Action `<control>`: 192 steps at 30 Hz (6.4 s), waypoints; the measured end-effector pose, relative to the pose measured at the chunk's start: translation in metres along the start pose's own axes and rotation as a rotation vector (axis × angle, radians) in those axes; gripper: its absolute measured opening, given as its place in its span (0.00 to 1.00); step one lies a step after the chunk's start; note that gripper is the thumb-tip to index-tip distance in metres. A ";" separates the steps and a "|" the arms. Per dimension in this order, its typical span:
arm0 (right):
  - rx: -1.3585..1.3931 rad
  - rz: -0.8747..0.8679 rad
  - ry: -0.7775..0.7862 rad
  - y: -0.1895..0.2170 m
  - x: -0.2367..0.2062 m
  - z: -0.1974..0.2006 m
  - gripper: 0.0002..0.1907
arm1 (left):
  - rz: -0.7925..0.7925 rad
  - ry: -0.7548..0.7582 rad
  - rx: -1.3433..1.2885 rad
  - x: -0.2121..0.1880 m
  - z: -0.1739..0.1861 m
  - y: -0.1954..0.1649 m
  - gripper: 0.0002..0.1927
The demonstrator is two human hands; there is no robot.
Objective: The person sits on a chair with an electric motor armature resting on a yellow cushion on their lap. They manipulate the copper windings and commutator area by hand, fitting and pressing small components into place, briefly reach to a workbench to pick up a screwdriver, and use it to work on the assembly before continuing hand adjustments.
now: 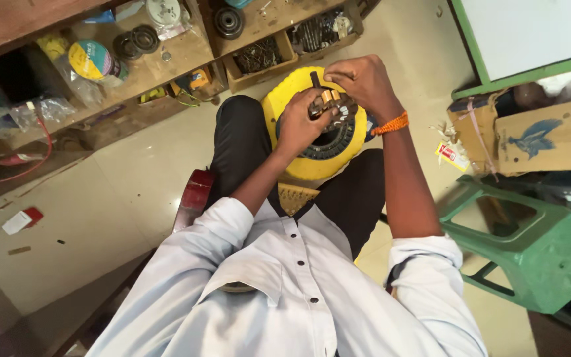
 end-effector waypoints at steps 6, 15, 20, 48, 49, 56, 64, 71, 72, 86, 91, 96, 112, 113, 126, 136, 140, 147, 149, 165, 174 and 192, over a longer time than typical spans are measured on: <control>-0.098 0.134 0.235 -0.003 0.032 -0.028 0.05 | 0.770 0.283 -1.055 0.011 -0.004 0.044 0.27; -0.034 -0.099 -0.195 0.066 -0.043 0.019 0.04 | 0.472 0.331 -0.803 0.021 -0.012 0.066 0.28; 0.101 -0.484 -0.448 0.065 -0.098 0.002 0.02 | 0.149 0.446 -0.596 0.036 -0.003 0.052 0.17; -0.126 0.142 0.083 0.005 0.007 0.008 0.05 | -0.034 0.009 -0.082 -0.010 0.001 0.001 0.22; -0.148 0.158 0.132 0.003 0.013 0.002 0.05 | 0.006 0.041 -0.205 -0.006 0.001 0.003 0.25; -0.092 0.176 0.214 0.014 0.031 -0.011 0.04 | 0.754 0.209 -1.067 0.014 -0.001 0.047 0.35; 0.093 -0.337 0.037 0.026 -0.030 0.028 0.05 | 0.431 0.491 -0.868 0.023 -0.001 0.038 0.26; 0.279 -0.395 -0.112 0.037 -0.007 0.064 0.05 | 0.272 0.582 -0.780 0.033 0.013 0.017 0.33; 0.263 -0.438 -0.150 0.040 -0.009 0.072 0.05 | 0.287 0.576 -0.790 0.033 0.014 0.016 0.34; 0.495 -0.562 -0.457 0.068 -0.081 0.060 0.06 | 0.000 0.209 -0.412 0.023 0.002 0.010 0.37; 0.558 -0.638 -0.530 0.060 -0.097 0.052 0.07 | -0.027 0.122 -0.362 0.015 0.000 0.014 0.29; 0.569 -0.648 -0.545 0.061 -0.098 0.053 0.08 | -0.028 0.003 -0.341 0.010 0.000 0.008 0.27; 0.587 -0.667 -0.540 0.074 -0.093 0.042 0.07 | -0.132 -0.101 -0.172 0.009 0.012 -0.014 0.16; 0.600 -0.670 -0.544 0.075 -0.094 0.043 0.07 | -0.150 -0.125 -0.145 0.007 0.013 -0.015 0.17; 0.626 -0.617 -0.450 0.073 -0.106 0.004 0.04 | -0.216 -0.145 -0.121 0.007 0.014 -0.014 0.16; 0.524 -0.786 -0.425 0.053 -0.179 -0.046 0.04 | -0.231 -0.135 -0.132 0.005 0.008 -0.004 0.17; 0.568 -0.879 -0.476 0.046 -0.208 -0.053 0.04 | -0.237 -0.142 -0.127 0.003 0.006 -0.001 0.18; 1.009 -0.994 -0.609 0.017 -0.217 -0.051 0.04 | -0.243 -0.058 -0.173 0.009 0.009 0.004 0.22; 1.093 -1.015 -0.642 0.010 -0.213 -0.040 0.03 | -0.253 -0.069 -0.165 0.009 0.010 0.003 0.22; 0.396 -0.954 -0.538 0.025 -0.250 -0.047 0.11 | -0.312 -0.001 -0.164 0.003 0.013 0.000 0.23; 0.202 -0.792 -0.474 0.029 -0.241 -0.045 0.13 | -0.203 0.291 -0.204 0.013 0.022 0.005 0.30; 0.025 -0.490 -0.462 0.054 -0.221 -0.006 0.14 | -0.061 -0.074 -0.214 0.003 0.013 0.000 0.17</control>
Point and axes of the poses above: each hand's wrist, its own x-axis towards the middle knuckle, its own z-axis out of the back of the hand, y = z × x, the point moved 5 cm from there along x, towards the middle knuckle, and after that the axes turned 14 degrees about -y, right-handed, at the moved point
